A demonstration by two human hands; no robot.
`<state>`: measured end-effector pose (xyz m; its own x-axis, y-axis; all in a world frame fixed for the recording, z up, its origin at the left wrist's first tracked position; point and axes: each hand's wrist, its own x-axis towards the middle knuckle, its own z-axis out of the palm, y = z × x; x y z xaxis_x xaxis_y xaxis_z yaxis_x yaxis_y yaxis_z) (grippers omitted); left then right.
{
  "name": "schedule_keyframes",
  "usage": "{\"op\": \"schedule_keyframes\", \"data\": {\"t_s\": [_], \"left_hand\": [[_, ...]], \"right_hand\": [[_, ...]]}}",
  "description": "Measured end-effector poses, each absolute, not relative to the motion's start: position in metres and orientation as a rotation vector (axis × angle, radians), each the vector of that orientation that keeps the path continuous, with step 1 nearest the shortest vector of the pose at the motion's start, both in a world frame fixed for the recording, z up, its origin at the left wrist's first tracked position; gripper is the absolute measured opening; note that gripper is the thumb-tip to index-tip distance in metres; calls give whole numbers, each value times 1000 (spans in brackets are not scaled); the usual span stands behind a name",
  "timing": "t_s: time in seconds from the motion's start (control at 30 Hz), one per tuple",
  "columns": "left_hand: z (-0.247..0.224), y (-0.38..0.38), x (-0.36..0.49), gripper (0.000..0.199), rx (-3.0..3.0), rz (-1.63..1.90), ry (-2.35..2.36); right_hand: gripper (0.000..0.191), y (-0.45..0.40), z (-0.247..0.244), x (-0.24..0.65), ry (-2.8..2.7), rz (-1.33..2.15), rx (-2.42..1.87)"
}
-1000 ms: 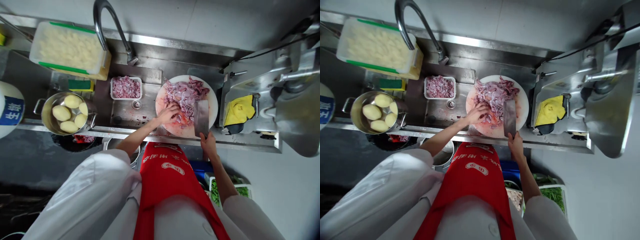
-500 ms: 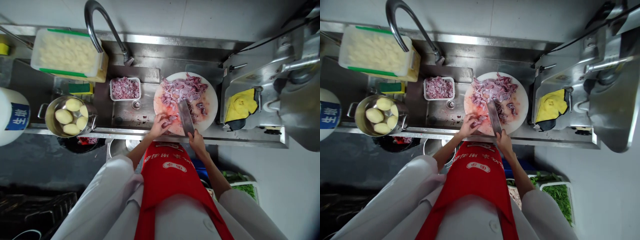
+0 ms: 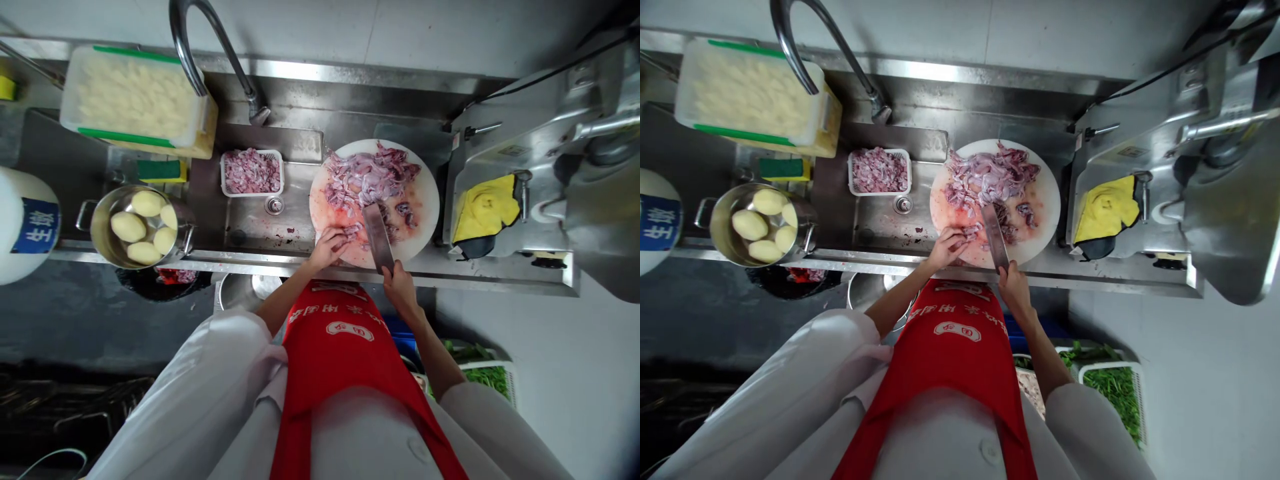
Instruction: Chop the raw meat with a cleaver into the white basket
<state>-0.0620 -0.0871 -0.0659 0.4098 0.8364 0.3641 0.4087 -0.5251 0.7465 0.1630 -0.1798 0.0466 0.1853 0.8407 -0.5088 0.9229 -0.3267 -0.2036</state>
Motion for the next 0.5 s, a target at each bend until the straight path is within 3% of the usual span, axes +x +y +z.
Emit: {"op": "schedule_keyframes", "data": {"t_s": [0.13, 0.5], "left_hand": [[-63, -92, -76, 14, 2199, 906, 848], [-64, -100, -79, 16, 2202, 957, 1073]], "right_hand": [[30, -188, 55, 157, 1703, -835, 2168], [27, -189, 69, 155, 1739, -773, 2019]]}}
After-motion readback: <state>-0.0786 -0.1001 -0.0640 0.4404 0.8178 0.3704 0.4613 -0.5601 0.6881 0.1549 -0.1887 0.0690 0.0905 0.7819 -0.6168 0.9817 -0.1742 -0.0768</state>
